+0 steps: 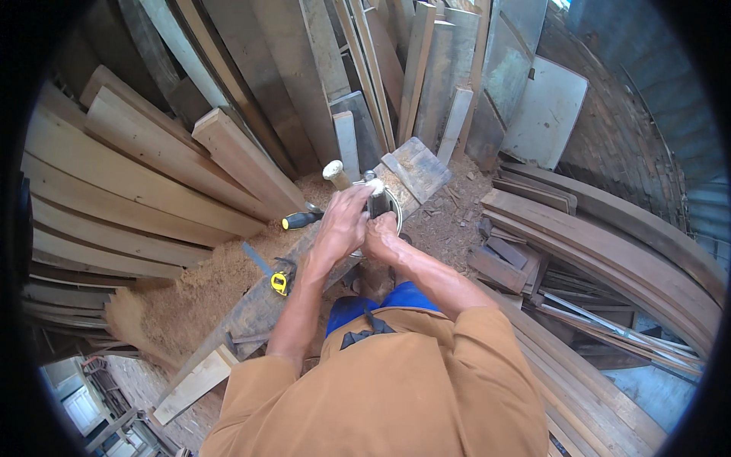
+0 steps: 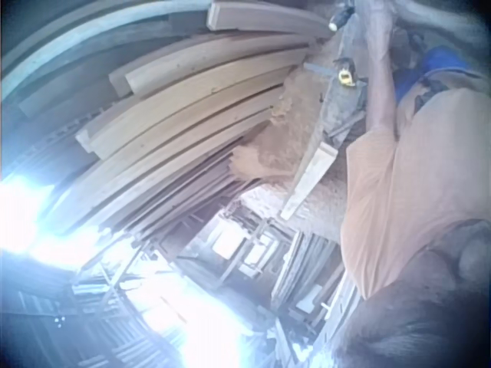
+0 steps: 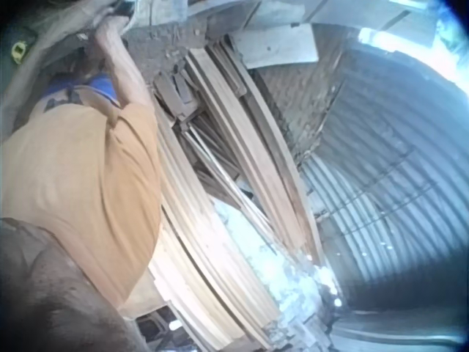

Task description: The person works on an electric planer with a screwdriver, organizes various hand tools in a container, and then picks up wooden blocks and carries them across the workshop.

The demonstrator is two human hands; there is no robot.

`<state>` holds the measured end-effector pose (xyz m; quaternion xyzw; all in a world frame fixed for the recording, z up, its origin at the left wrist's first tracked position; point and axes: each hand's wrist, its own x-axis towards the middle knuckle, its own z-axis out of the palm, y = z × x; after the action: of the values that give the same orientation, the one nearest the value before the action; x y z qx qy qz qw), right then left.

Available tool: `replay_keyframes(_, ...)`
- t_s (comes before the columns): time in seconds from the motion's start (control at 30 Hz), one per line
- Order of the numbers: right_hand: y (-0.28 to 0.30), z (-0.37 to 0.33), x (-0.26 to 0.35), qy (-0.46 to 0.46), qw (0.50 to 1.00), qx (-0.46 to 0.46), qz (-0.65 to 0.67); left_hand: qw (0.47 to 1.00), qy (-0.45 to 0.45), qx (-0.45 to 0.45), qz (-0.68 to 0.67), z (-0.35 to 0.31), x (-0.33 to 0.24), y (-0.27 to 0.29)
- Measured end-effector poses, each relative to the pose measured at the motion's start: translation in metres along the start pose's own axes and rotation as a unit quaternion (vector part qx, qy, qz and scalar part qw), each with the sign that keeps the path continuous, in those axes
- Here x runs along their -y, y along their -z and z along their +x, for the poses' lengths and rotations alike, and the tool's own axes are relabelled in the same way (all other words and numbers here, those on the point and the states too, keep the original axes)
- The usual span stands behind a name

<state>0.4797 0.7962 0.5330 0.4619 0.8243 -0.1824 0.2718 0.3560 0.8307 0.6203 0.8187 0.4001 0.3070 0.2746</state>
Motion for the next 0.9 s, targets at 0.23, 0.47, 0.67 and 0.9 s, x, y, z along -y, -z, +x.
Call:
replay_keyframes(0.23, -0.145, 0.073, -0.037, -0.326, 0.522, -0.384, -0.689, 0.987, 0.011, 0.109, 0.120, 0.041, 0.004, -0.040)
replay_keyframes(0.47, 0.013, -0.005, -0.003, -0.074, 0.992, 0.016, 0.099, 0.982, 0.123, 0.130, 0.068, 0.010, 0.008, -0.014)
replay_keyframes(0.67, 0.036, -0.071, -0.004, -0.104, 0.978, -0.097, 0.155, 0.991, 0.081, 0.109, 0.007, -0.008, 0.012, -0.008)
replay_keyframes(0.9, 0.062, -0.133, -0.056, -0.202, 0.852, -0.311, 0.370, 0.993, 0.076, 0.080, -0.031, -0.030, 0.004, 0.003)
